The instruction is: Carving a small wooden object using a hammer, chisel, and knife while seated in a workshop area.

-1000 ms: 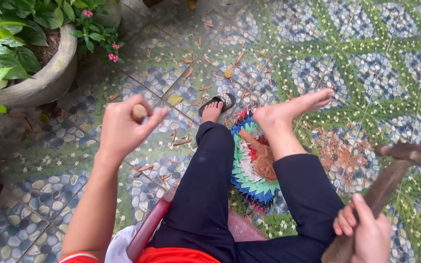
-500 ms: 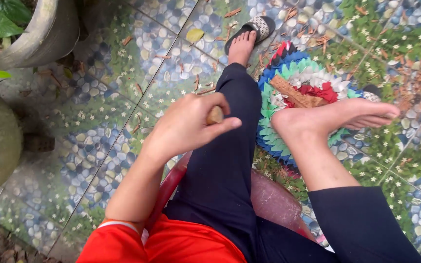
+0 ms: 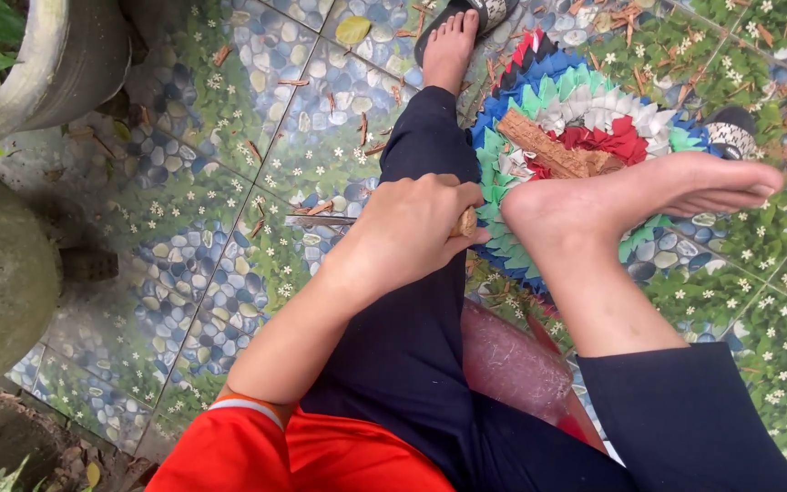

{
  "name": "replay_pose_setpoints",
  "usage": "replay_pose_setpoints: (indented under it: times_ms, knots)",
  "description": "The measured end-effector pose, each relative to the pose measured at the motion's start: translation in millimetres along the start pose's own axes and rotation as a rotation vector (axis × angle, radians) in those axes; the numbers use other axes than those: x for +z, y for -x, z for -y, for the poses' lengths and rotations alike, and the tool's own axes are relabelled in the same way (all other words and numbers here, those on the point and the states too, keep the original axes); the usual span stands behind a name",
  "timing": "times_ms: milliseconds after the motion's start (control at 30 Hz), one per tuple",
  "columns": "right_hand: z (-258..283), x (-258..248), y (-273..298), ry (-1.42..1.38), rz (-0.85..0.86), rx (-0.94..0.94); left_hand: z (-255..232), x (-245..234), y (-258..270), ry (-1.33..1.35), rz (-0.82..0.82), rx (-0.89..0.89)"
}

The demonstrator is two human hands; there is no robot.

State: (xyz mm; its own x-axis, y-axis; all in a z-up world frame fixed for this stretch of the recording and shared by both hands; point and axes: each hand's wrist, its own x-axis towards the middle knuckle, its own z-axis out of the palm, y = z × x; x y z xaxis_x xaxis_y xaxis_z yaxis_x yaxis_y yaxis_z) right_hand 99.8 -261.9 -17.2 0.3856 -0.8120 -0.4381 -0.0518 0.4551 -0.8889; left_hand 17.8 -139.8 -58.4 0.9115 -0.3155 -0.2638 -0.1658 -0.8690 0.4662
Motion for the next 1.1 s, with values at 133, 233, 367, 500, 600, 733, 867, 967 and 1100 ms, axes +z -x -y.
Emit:
replay_pose_setpoints:
  times_ms: [133,233,367,500,600,733,867,967,1100]
  knots:
    - [8,6,2,-0.059,-0.008,0.07,1,4,-2,-0.055,0.1,-0.009]
    - [16,10,5,-0.062,-0.034,0.102,4,0,-4,-0.079,0.12,-0.067]
    - [52,-71,-88,0.566,0.161,-0.096,7,-11,2,-0.075,0.083,-0.106]
    - [80,-255,-276,1.718,0.559,-0.558,10,-9,0,-0.069,0.1,-0.174]
    - [85,-295,-306,2.285,0.729,-0.782,8,-9,-3,-0.077,0.137,-0.187]
    - [87,-278,-307,2.561,0.922,-0.267,8,-11,-4,-0.074,0.144,-0.194]
    - [99,-243,-268,2.554,0.903,0.318,2,-13,-1,-0.093,0.173,-0.186]
    - [105,-247,-268,2.546,0.885,0.343,-11,-42,-1,0.107,0.196,-0.174]
    - [105,-252,-271,2.529,0.884,0.371,-10,-33,-2,0.113,0.204,-0.188]
